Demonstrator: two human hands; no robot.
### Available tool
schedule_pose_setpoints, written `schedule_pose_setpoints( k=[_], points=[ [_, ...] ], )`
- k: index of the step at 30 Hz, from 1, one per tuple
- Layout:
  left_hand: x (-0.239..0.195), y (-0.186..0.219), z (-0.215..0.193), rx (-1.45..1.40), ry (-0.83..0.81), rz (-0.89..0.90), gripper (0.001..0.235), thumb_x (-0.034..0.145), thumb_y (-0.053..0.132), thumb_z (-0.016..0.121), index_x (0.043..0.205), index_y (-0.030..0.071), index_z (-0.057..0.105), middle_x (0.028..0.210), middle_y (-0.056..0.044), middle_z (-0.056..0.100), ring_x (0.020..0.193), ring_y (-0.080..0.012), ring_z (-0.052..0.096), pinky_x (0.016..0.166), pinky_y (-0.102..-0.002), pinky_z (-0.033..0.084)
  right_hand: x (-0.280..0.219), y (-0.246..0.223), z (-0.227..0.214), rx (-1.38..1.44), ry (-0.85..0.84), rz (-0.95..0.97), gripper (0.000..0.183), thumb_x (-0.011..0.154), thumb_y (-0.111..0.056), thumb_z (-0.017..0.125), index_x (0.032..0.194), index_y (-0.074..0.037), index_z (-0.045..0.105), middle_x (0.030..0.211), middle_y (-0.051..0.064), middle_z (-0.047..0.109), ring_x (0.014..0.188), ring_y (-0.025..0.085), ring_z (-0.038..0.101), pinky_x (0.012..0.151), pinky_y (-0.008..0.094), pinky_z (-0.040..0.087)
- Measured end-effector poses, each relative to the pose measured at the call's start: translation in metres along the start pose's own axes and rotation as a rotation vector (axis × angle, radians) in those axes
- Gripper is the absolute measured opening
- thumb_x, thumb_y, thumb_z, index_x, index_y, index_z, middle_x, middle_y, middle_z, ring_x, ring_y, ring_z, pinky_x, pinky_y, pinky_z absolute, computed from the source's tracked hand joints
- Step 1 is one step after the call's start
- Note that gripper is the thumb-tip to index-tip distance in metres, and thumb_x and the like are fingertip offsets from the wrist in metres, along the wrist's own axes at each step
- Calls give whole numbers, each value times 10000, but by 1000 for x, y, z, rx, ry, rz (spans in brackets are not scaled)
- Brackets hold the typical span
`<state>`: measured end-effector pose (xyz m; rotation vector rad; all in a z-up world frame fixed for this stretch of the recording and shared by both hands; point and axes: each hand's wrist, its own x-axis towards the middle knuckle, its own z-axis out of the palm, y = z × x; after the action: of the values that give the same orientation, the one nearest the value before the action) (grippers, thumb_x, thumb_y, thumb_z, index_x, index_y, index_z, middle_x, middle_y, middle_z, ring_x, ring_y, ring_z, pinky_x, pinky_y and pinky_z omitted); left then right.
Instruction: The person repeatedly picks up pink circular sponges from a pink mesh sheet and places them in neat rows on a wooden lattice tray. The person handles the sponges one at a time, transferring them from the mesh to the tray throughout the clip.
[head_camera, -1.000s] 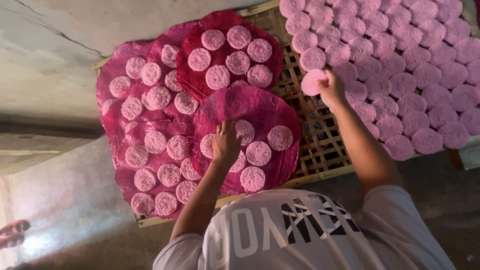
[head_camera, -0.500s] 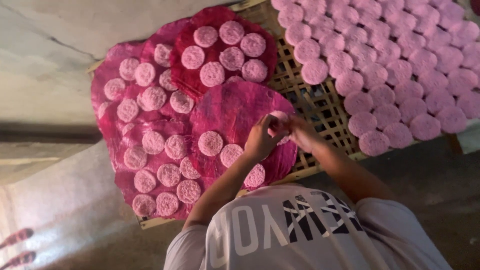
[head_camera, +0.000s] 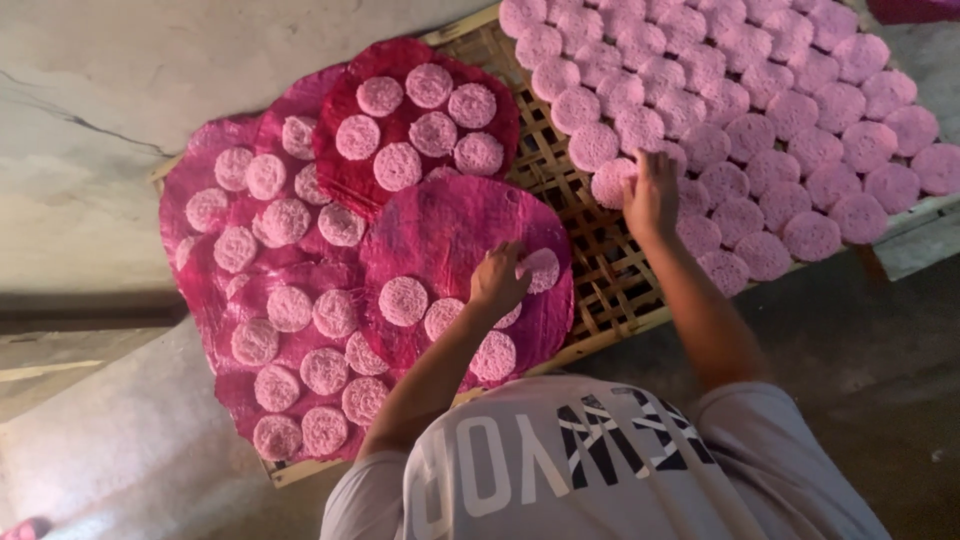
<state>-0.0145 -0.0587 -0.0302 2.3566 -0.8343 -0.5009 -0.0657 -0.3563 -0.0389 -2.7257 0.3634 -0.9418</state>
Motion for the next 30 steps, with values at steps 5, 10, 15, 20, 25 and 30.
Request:
schedule_pose_setpoints(
  k=[5, 10, 15, 20, 25, 30],
  points=[
    [-10, 46, -10, -322, -216, -99, 150, 1017, 189, 600, 1134, 109, 649, 914, -80, 727, 707, -269, 735, 596, -356, 631, -68, -57, -26, 1345, -873, 738, 516, 1135, -450, 526, 1149, 20, 740, 1031, 192, 771, 911, 255, 778, 853, 378, 647],
    [-35, 62, -28, -242, -82, 178, 469, 876, 268, 783, 1256, 78, 586, 1182, -150, 646, 849, -286, 704, 649, -389, 614, -112, -39, -11, 1635, -496, 1102, 395, 882, -198, 723, 1226, -19, 645, 1110, 133, 696, 988, 262, 710, 878, 414, 607],
    [-53, 7, -55, 307, 30, 110, 569, 802, 274, 803, 1266, 62, 552, 1190, -173, 623, 1080, -364, 625, 869, -476, 553, -88, 21, -2, 902, -188, 723, 316, 1057, -171, 698, 1334, -23, 666, 1138, 124, 663, 1040, 276, 611, 930, 352, 517],
    [-58, -28, -49, 223, 30, 114, 462, 846, 318, 799, 1145, 37, 587, 1089, -187, 659, 1032, -376, 645, 840, -528, 540, -55, 17, -23, 309, -129, 279, 398, 955, -29, 694, 1336, -4, 582, 1229, 233, 635, 1138, 398, 619, 939, 475, 518],
    [-56, -18, -42, -155, -46, 114, 258, 923, 245, 713, 1085, 55, 645, 988, -129, 752, 855, -260, 753, 728, -394, 620, -69, -34, -39, -34, -28, 134, 423, 946, -53, 704, 1346, -19, 569, 1222, 237, 628, 1179, 412, 597, 1055, 566, 486],
    [-64, 43, -31, -358, -207, 195, 380, 898, 295, 793, 1136, 41, 640, 1005, -138, 744, 828, -253, 748, 734, -374, 629, -156, -107, -39, 1792, -691, 1458, 593, 974, -527, 572, 1280, -21, 622, 1094, 151, 701, 980, 272, 693, 892, 479, 571]
  ],
)
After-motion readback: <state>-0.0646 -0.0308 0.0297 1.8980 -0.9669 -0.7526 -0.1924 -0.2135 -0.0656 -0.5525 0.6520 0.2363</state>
